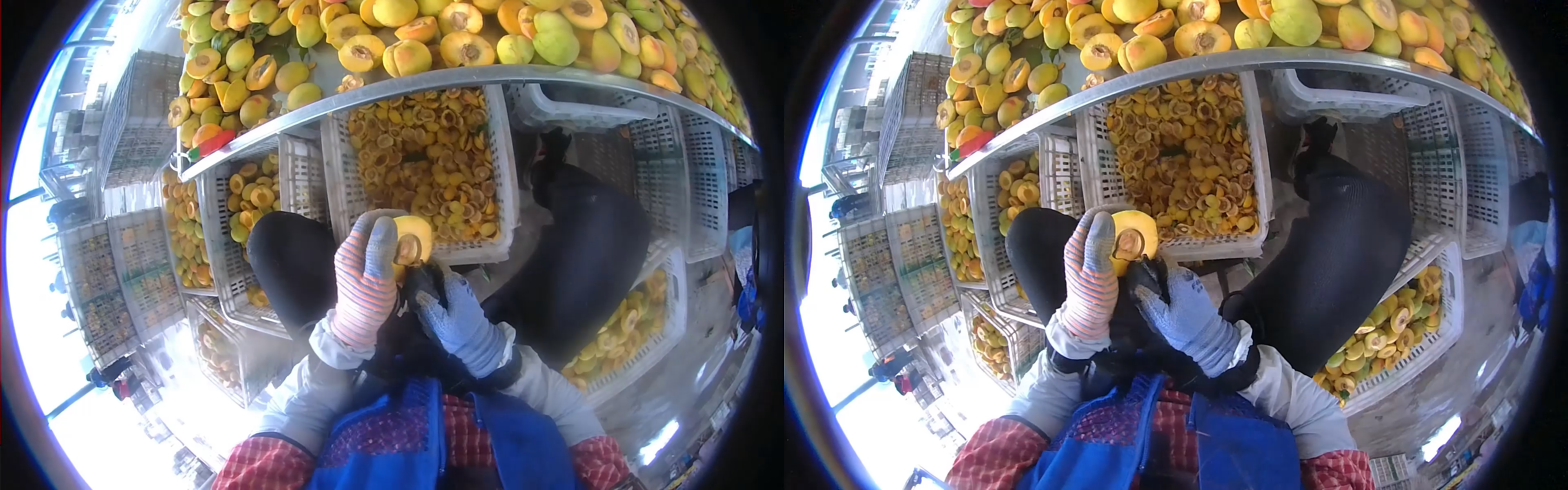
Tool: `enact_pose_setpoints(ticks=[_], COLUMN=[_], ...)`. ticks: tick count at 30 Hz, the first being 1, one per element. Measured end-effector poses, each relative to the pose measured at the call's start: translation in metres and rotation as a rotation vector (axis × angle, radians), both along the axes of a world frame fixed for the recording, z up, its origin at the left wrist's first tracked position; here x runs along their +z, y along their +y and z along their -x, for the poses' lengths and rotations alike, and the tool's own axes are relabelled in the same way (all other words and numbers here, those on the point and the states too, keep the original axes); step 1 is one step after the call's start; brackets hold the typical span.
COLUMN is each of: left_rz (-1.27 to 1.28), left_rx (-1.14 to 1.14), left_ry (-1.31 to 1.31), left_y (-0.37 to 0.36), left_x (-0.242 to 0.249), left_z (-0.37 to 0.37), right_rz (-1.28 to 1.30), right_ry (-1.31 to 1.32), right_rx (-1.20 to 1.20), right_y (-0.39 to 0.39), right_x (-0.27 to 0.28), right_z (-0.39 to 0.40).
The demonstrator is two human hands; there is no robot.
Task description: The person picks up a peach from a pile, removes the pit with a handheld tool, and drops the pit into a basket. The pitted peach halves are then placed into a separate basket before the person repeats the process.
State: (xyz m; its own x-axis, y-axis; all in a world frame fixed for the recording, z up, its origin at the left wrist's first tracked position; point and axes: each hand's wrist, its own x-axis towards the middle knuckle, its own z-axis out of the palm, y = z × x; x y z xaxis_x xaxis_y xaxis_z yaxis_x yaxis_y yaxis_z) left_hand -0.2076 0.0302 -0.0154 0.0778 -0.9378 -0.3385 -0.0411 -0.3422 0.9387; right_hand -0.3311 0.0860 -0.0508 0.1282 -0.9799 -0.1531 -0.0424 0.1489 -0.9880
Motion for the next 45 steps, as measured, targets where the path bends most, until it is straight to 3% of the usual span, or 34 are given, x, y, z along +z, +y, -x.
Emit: enact_pose_setpoints(ticks=[6, 9, 12, 15, 21, 24, 30, 34, 36, 42, 45], left_rz=[-0.038, 0.038, 0.097, 0.090, -0.085, -0.161, 0.093, 0.200, 0.183, -0.041, -0.065], left_rx=[-0.037, 0.039, 0.053, 0.023, -0.088, -0.150, -0.004, -0.030, -0.055, -0.181, -0.227], left_ry=[0.044, 0.051, -0.005, -0.035, 0.004, -0.033, -0.003, -0.141, -0.123, -0.055, -0.053], left_y=[0.000, 0.005, 0.008, 0.004, -0.006, -0.009, 0.004, 0.005, 0.003, -0.004, -0.008], left_x=[0.005, 0.004, -0.002, 0.000, 0.004, 0.009, 0.004, 0.004, 0.003, 0.013, 0.013], left_z=[-0.003, 0.009, 0.012, 0.011, -0.002, -0.007, 0.013, 0.015, 0.012, 0.002, -0.003], right_rz=[-0.080, 0.042, 0.097, 0.027, -0.168, -0.170, 0.023, 0.016, 0.057, -0.110, -0.039], right_ry=[-0.219, -0.236, -0.090, -0.123, -0.385, -0.362, -0.075, -0.119, -0.013, -0.288, -0.363], right_rx=[0.043, -0.174, -0.106, -0.065, 0.061, 0.105, -0.195, -0.142, -0.115, 0.088, -0.014], right_y=[0.007, 0.015, 0.009, 0.005, 0.010, 0.010, 0.025, 0.016, 0.017, 0.015, 0.025], right_x=[-0.005, -0.013, -0.010, -0.007, -0.023, -0.020, -0.025, -0.014, -0.019, -0.030, -0.034], right_z=[0.000, -0.015, -0.008, -0.006, -0.003, 0.001, -0.020, -0.015, -0.012, -0.002, -0.007])
